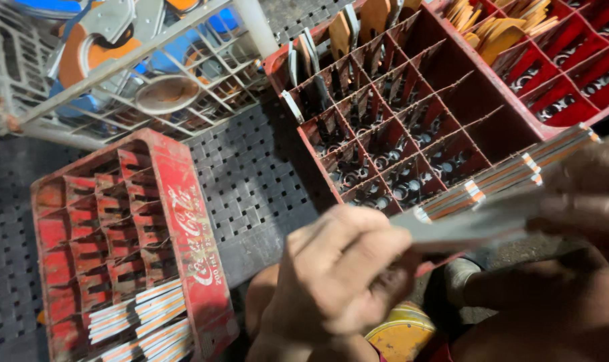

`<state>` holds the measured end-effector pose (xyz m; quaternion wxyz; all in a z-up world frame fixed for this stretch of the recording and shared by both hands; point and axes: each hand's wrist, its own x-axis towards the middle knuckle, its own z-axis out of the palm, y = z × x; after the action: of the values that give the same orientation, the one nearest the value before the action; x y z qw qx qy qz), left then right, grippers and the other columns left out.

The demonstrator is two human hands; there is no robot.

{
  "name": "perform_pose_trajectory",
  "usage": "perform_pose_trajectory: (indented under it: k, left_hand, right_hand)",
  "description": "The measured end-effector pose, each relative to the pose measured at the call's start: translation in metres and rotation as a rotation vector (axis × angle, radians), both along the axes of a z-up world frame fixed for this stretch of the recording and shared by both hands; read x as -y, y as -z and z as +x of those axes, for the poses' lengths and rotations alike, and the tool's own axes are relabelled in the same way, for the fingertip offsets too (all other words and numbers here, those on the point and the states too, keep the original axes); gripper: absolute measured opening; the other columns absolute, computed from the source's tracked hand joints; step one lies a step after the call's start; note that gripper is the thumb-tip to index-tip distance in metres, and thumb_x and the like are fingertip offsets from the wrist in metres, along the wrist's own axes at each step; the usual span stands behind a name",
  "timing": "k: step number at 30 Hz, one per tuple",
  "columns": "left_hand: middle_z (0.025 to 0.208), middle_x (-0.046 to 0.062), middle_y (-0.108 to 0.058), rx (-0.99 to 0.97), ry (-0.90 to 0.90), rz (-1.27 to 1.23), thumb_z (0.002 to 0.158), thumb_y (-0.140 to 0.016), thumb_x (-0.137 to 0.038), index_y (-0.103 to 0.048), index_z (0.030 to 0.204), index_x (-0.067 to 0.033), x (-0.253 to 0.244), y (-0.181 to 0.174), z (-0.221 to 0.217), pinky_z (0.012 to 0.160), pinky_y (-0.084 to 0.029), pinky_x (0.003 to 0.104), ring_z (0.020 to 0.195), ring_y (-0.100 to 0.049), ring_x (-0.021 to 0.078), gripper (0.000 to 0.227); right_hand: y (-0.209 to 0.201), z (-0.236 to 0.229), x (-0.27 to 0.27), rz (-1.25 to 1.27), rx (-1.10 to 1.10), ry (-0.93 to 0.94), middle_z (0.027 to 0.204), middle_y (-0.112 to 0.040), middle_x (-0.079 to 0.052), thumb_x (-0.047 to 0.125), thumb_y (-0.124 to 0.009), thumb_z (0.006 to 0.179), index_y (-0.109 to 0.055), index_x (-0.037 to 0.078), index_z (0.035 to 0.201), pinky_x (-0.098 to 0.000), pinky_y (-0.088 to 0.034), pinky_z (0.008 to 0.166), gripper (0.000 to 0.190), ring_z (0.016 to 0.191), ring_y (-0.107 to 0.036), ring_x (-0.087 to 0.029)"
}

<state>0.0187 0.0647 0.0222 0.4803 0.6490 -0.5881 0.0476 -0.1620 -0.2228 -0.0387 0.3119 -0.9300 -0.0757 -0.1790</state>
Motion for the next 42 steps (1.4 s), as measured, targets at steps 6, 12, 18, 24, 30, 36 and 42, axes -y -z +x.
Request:
perform_pose_trajectory:
  k: [6,12,18,24,30,36,42]
  left_hand:
    - [0.101,0.007,-0.067,-0.094,-0.193,0.126,0.096,-0.080,-0.011,-0.066,0.110,-0.0079,-0.002,0.010,0.013,0.074,-0.060,0.034,0.087,-0.073,0.0253,0.020]
    - [0.099,0.011,-0.069,-0.212,-0.270,0.473,0.087,-0.077,-0.017,-0.068,0.100,-0.0077,0.006,0.022,0.036,0.069,-0.056,0.044,0.083,-0.071,0.0350,0.019]
    - [0.096,0.014,-0.068,-0.227,-0.326,0.641,0.086,-0.074,-0.021,-0.067,0.097,-0.0081,0.006,0.028,0.037,0.071,-0.053,0.052,0.086,-0.067,0.0409,0.019]
    - [0.092,0.016,-0.069,-0.229,-0.297,0.772,0.086,-0.074,-0.022,-0.068,0.097,-0.0063,0.002,0.032,0.037,0.075,-0.053,0.053,0.089,-0.068,0.0406,0.020]
    - [0.092,0.016,-0.069,-0.204,-0.323,0.729,0.089,-0.072,-0.022,-0.067,0.094,-0.0052,0.001,0.028,0.033,0.072,-0.054,0.052,0.086,-0.069,0.0398,0.018]
    - [0.091,0.015,-0.071,-0.174,-0.381,0.562,0.089,-0.070,-0.017,-0.068,0.093,-0.0054,0.003,0.026,0.031,0.069,-0.053,0.052,0.082,-0.069,0.0414,0.012]
    - [0.089,0.016,-0.071,-0.177,-0.386,0.675,0.088,-0.072,-0.019,-0.067,0.088,-0.0049,0.004,0.028,0.030,0.071,-0.054,0.053,0.082,-0.069,0.0413,0.015]
  right_hand:
    - [-0.025,0.066,-0.005,0.087,0.019,-0.111,0.110,-0.069,-0.007,0.020,-0.071,0.082,-0.068,0.011,0.123,-0.0303,-0.062,0.081,0.043,0.095,-0.075,-0.015]
    - [-0.056,0.107,-0.030,-0.234,-0.093,-0.118,0.108,-0.069,-0.008,0.006,-0.072,0.083,-0.073,0.016,0.115,-0.0328,-0.059,0.065,0.034,0.084,-0.072,-0.022]
    - [-0.051,0.126,-0.046,-0.293,-0.360,-0.156,0.097,-0.067,-0.003,0.008,-0.075,0.069,-0.075,0.021,0.126,-0.0362,-0.061,0.064,0.058,0.076,-0.071,-0.024]
    - [-0.045,0.137,-0.061,-0.455,-0.348,-0.224,0.099,-0.065,-0.005,0.008,-0.072,0.070,-0.072,0.014,0.124,-0.0385,-0.060,0.060,0.054,0.073,-0.071,-0.026]
    - [-0.047,0.140,-0.068,-0.425,-0.167,-0.300,0.096,-0.066,-0.009,0.005,-0.070,0.071,-0.071,0.005,0.116,-0.0378,-0.058,0.054,0.045,0.072,-0.071,-0.026]
    - [-0.046,0.150,-0.071,-0.401,-0.347,-0.272,0.097,-0.066,-0.006,0.003,-0.070,0.067,-0.074,0.014,0.117,-0.0387,-0.060,0.058,0.051,0.068,-0.071,-0.026]
    - [-0.040,0.153,-0.065,-0.377,-0.372,-0.300,0.106,-0.071,-0.005,-0.002,-0.071,0.063,-0.074,0.016,0.120,-0.0385,-0.062,0.060,0.060,0.073,-0.074,-0.027]
